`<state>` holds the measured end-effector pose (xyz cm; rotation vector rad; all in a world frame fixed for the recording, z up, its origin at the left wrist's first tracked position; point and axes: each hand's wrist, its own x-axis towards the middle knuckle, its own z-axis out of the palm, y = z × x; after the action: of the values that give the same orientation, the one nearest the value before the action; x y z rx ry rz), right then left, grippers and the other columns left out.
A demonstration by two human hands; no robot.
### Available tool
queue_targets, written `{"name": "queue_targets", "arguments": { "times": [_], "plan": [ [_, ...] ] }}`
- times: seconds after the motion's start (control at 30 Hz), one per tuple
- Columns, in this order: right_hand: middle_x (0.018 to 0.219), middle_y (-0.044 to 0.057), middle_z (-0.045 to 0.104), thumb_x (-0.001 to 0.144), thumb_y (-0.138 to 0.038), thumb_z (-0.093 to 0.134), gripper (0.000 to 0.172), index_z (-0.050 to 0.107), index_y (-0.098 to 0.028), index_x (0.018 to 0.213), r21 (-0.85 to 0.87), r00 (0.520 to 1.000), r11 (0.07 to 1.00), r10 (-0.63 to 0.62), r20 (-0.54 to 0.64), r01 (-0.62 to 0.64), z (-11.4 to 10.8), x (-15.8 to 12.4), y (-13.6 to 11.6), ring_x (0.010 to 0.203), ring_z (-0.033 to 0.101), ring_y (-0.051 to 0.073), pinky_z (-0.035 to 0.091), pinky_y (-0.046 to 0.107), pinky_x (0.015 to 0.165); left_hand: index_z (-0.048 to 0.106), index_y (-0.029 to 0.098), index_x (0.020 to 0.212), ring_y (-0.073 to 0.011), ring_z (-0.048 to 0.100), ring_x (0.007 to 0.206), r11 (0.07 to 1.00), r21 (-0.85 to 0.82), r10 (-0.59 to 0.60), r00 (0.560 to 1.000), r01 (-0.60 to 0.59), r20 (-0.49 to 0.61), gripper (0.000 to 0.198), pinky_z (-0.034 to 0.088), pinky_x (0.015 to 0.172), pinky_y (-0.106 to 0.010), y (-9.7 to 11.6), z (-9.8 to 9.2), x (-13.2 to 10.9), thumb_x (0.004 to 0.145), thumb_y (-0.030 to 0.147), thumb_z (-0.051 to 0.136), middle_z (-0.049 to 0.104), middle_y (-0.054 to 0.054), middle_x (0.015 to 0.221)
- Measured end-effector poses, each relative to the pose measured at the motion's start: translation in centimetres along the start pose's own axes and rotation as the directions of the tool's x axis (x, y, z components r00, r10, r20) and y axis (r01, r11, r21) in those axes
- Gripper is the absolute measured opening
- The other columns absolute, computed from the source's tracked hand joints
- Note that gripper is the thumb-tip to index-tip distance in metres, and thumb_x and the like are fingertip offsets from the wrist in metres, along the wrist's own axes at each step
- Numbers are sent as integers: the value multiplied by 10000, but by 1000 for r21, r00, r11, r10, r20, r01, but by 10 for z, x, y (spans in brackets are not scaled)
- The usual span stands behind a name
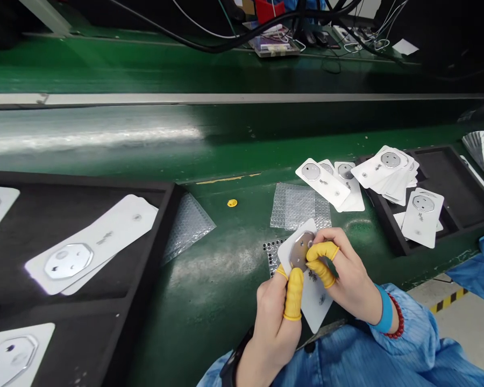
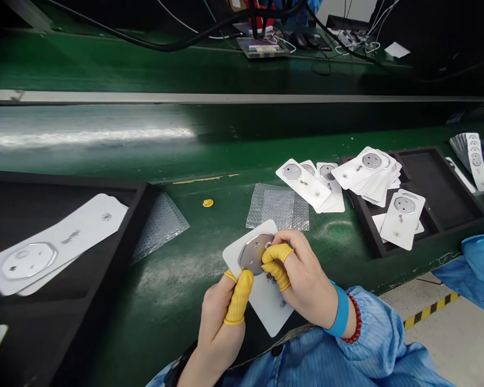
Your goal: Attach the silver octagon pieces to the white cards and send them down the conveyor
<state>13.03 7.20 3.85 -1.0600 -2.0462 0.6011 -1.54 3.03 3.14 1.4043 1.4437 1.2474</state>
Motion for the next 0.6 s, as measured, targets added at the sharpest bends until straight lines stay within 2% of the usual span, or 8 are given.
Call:
{"name": "queue_targets", "arguments": {
  "times": [0.07,0.13,0.2,0.3,0.47,0.53,0.6],
  "plan": [
    [975,84,532,880,-33,471,196,530,-192,980,-10,999,999,-39,-18,39,1,0,0,890,568,194,546,338,741,559,206,686,-109,354,402,1000,-11,-29,999,29,-16,235,257,401,-237,-1,0,-1,905,247,486,455,53,465],
    [955,79,529,859,-12,470,227,532,-190,985,-12,994,997,-72,-80,71,2,0,0,857,565,188,541,324,709,554,206,700,-102,352,400,999,-42,-19,999,20,28,257,253,399,-235,0,0,-2,935,243,458,451,57,477],
    [945,75,534,851,-9,490,245,547,-190,1006,-21,982,995,-101,-160,99,3,-2,-1,826,571,182,538,313,676,547,208,713,-96,355,400,998,-54,20,997,-16,69,256,251,399,-232,2,0,-3,945,208,437,455,61,487],
    [943,81,558,844,-8,537,265,581,-186,1034,-60,957,986,-165,-239,155,4,-4,-2,822,587,187,543,311,645,566,216,753,-96,365,413,996,-3,89,996,-89,21,200,269,404,-223,6,-2,-3,910,149,461,498,63,511],
    [934,84,597,834,-15,567,298,625,-186,1071,-30,952,974,-226,-208,224,0,-11,0,875,619,210,594,371,730,595,226,744,-97,373,402,986,33,165,986,-164,-34,187,275,393,-217,7,-7,-9,851,108,498,498,65,495],
    [939,85,613,823,-16,574,323,641,-191,1086,-10,951,970,-240,-196,243,-3,-13,0,884,638,215,608,396,768,655,227,789,-109,368,403,989,31,147,988,-146,-46,157,281,394,-229,6,-8,-13,849,146,535,510,54,491],
    [931,83,634,818,-19,576,324,658,-191,1080,-12,948,965,-260,-183,262,-8,-14,-1,868,654,207,615,402,800,707,227,818,-125,398,431,997,-7,70,992,-71,-104,142,312,420,-243,7,-7,-17,868,235,574,547,30,516]
  ]
}}
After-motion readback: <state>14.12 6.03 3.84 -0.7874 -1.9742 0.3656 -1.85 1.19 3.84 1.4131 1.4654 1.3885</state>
